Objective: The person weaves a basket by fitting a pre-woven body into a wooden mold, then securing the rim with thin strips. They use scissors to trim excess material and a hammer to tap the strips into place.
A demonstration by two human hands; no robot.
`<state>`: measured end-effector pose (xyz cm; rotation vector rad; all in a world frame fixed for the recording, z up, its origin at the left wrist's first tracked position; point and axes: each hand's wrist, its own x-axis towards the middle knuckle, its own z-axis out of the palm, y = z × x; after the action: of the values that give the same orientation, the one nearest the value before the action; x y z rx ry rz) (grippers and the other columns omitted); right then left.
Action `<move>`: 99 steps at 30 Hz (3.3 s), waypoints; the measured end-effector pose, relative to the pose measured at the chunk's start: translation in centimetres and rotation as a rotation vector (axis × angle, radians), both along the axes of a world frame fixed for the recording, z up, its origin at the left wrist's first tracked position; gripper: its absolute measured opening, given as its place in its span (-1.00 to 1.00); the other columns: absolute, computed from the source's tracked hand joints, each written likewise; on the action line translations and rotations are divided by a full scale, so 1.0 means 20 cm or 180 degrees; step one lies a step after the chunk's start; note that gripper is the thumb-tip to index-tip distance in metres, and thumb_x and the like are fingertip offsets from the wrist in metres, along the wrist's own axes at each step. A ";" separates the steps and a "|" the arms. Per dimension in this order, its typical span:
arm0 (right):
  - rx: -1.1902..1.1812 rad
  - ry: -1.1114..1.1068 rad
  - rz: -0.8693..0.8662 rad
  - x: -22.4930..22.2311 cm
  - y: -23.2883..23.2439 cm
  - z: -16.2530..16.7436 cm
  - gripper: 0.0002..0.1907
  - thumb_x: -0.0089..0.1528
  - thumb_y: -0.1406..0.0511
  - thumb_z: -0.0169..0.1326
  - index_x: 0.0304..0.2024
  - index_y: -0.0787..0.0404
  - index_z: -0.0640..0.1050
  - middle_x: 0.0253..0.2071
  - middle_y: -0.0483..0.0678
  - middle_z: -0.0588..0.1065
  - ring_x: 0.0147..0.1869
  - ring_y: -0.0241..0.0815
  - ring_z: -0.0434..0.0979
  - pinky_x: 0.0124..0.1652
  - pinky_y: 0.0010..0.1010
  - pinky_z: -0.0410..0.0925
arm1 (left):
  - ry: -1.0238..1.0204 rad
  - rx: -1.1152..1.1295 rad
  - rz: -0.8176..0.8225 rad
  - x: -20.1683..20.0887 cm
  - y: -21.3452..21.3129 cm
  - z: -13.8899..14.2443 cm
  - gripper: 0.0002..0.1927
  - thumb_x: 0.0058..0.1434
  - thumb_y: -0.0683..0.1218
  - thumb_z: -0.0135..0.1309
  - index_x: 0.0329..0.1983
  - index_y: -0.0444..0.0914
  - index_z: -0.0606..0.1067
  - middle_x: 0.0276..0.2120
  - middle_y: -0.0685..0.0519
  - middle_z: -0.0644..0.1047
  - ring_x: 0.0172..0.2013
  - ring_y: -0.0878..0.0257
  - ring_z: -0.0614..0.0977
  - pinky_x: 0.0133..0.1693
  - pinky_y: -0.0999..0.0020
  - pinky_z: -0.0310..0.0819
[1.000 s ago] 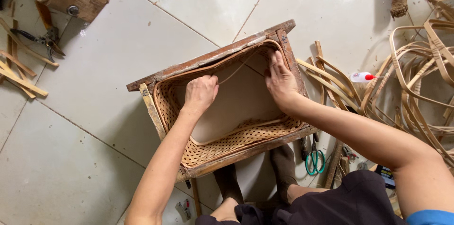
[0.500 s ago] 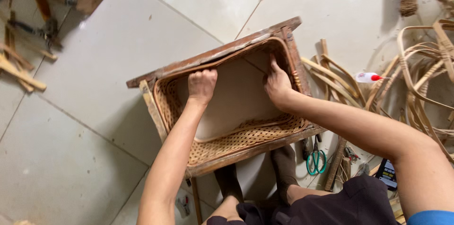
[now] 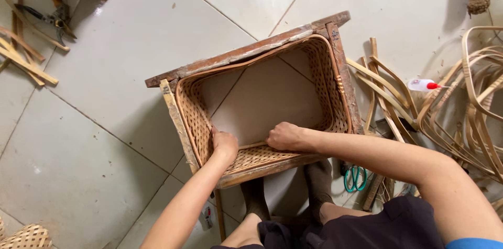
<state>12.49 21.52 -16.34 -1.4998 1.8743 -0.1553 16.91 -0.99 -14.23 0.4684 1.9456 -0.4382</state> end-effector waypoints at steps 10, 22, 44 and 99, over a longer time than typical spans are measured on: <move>0.0372 -0.1415 -0.1452 -0.20 0.01 0.19 -0.71 0.39 0.15 -0.07 0.02 0.21 0.44 -0.18 0.13 0.60 -0.14 0.00 0.62 -0.09 -0.15 0.48 | 0.0026 0.0004 0.0039 -0.06 -0.02 0.03 -0.67 0.47 -0.05 -0.09 -0.01 -0.34 0.62 -0.17 -0.15 0.68 -0.10 0.14 0.67 0.40 -0.11 0.09; 0.0638 -0.1429 -0.1407 -0.22 0.01 0.28 -0.76 0.36 0.17 0.01 -0.05 0.17 0.55 -0.21 0.01 0.62 -0.22 -0.09 0.64 -0.16 -0.20 0.52 | 0.0168 0.0455 0.0808 -0.01 -0.08 -0.12 -0.64 0.46 -0.17 -0.19 -0.32 -0.28 0.62 -0.47 -0.05 0.59 -0.51 0.32 0.47 -0.20 0.22 0.55; -0.2145 -0.0045 -0.3833 -0.07 0.77 0.96 -0.77 0.36 0.35 0.07 0.06 0.18 0.59 -0.01 -0.01 0.59 -0.01 -0.17 0.65 -0.02 -0.41 0.56 | -0.0096 0.3708 0.3211 0.06 0.15 0.74 -0.70 0.21 -0.04 0.19 0.01 -0.15 0.66 -0.02 0.04 0.69 -0.01 0.15 0.71 0.06 0.25 0.58; -0.0981 -0.0912 -0.6093 0.89 1.19 0.76 -0.53 0.12 0.17 0.30 -0.01 0.21 0.48 -0.32 0.00 0.52 -0.28 -0.18 0.47 -0.27 -0.25 0.42 | -0.1246 0.3855 0.3125 0.02 0.32 0.51 -0.60 0.30 0.01 0.12 0.14 -0.25 0.60 0.06 0.05 0.56 0.08 0.26 0.56 0.11 0.40 0.42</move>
<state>30.29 45.32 -1.07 0.6441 2.3529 -1.3995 17.25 5.49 -4.00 0.2264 1.6049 1.4069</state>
